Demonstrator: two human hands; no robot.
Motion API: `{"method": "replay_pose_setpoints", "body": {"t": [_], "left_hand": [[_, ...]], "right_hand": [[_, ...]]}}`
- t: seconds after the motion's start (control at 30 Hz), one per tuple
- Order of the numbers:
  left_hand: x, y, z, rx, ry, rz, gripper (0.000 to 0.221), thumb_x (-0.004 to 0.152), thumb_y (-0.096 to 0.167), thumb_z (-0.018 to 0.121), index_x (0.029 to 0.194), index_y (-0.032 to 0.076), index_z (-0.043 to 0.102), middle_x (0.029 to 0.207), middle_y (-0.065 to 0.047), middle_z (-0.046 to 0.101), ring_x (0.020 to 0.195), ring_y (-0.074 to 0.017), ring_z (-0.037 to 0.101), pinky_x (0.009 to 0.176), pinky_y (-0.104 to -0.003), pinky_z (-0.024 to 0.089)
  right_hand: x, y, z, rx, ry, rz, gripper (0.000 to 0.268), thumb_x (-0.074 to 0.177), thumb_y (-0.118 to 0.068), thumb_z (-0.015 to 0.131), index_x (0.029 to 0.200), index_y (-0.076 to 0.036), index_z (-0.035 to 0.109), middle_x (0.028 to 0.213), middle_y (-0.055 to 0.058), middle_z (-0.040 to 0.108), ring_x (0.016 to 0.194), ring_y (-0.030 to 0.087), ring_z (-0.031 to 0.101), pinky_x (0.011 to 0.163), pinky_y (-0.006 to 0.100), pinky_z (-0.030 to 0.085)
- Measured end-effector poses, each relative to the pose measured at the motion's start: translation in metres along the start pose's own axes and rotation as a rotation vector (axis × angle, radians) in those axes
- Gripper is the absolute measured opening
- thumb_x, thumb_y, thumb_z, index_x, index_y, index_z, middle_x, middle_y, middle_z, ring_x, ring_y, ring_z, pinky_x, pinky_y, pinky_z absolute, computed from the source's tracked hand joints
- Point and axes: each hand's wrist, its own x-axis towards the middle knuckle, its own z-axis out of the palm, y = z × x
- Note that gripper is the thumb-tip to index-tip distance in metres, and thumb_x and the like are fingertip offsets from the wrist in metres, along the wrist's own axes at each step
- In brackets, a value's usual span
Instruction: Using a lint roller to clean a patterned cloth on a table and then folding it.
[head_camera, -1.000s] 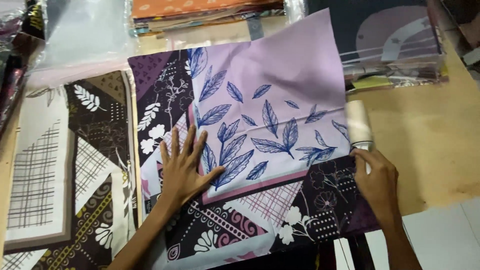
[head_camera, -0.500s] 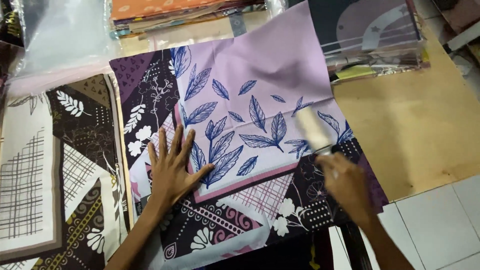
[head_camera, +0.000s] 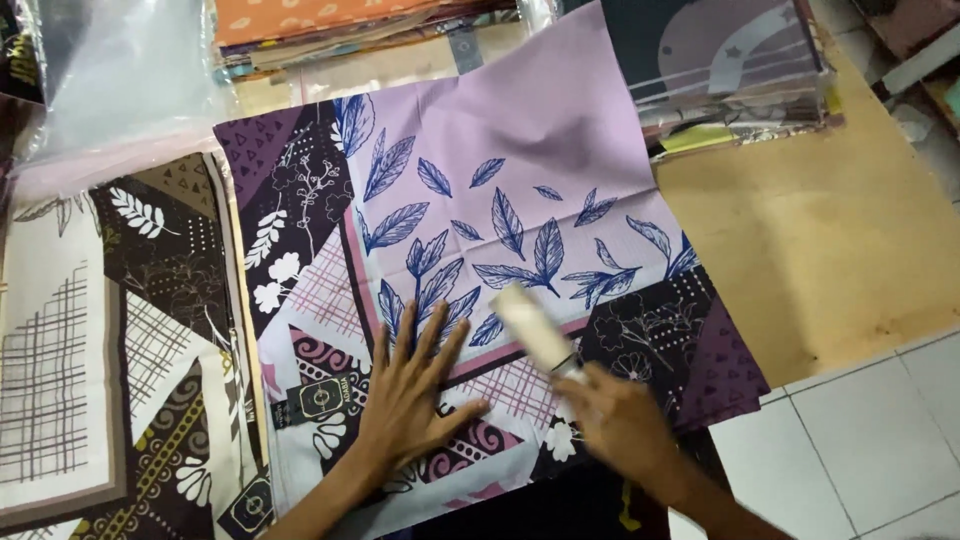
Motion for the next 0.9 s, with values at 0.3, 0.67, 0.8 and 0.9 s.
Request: {"method": "replay_pose_setpoints", "body": {"t": [0.3,0.67,0.8,0.9], "left_hand": [[-0.002,0.003,-0.004,-0.002,0.067,0.021,0.101,0.090,0.087,0.024,0.167,0.024,0.008,0.175,-0.008,0.004,0.162,-0.0350,-0.001,0.126,-0.063,0.002],[-0.002,0.002,-0.006,-0.024,0.075,0.021,0.100,0.090,0.086,0.032,0.167,0.025,0.014,0.176,-0.007,0.010,0.162,-0.0352,0.004,0.127,-0.062,0.005],[-0.001,0.005,-0.005,-0.106,0.021,-0.039,0.103,0.083,0.089,0.047,0.164,0.028,0.031,0.170,-0.012,0.028,0.155,-0.0474,0.016,0.118,-0.070,0.011],[-0.003,0.005,-0.006,-0.094,0.037,-0.037,0.102,0.083,0.089,0.046,0.164,0.028,0.032,0.170,-0.011,0.029,0.156,-0.0464,0.016,0.118,-0.069,0.010]], "right_hand": [[-0.004,0.083,-0.065,-0.322,0.388,0.354,0.019,0.094,-0.010,0.068,0.109,-0.015,0.079,0.106,0.013,0.076,0.086,0.034,0.069,0.073,0.049,0.052],[-0.006,0.017,-0.020,-0.230,0.016,0.147,0.026,0.093,-0.007,0.062,0.110,-0.023,0.074,0.107,0.007,0.075,0.055,0.015,0.068,0.040,0.025,0.063],[-0.031,0.069,-0.040,-0.288,0.309,0.259,0.015,0.097,-0.018,0.065,0.104,-0.027,0.075,0.084,-0.002,0.069,0.084,0.021,0.073,0.074,0.033,0.057],[-0.044,0.034,-0.042,-0.171,0.373,0.267,0.012,0.100,-0.017,0.065,0.097,-0.019,0.076,0.079,0.002,0.070,0.083,0.022,0.074,0.074,0.031,0.055]]}}
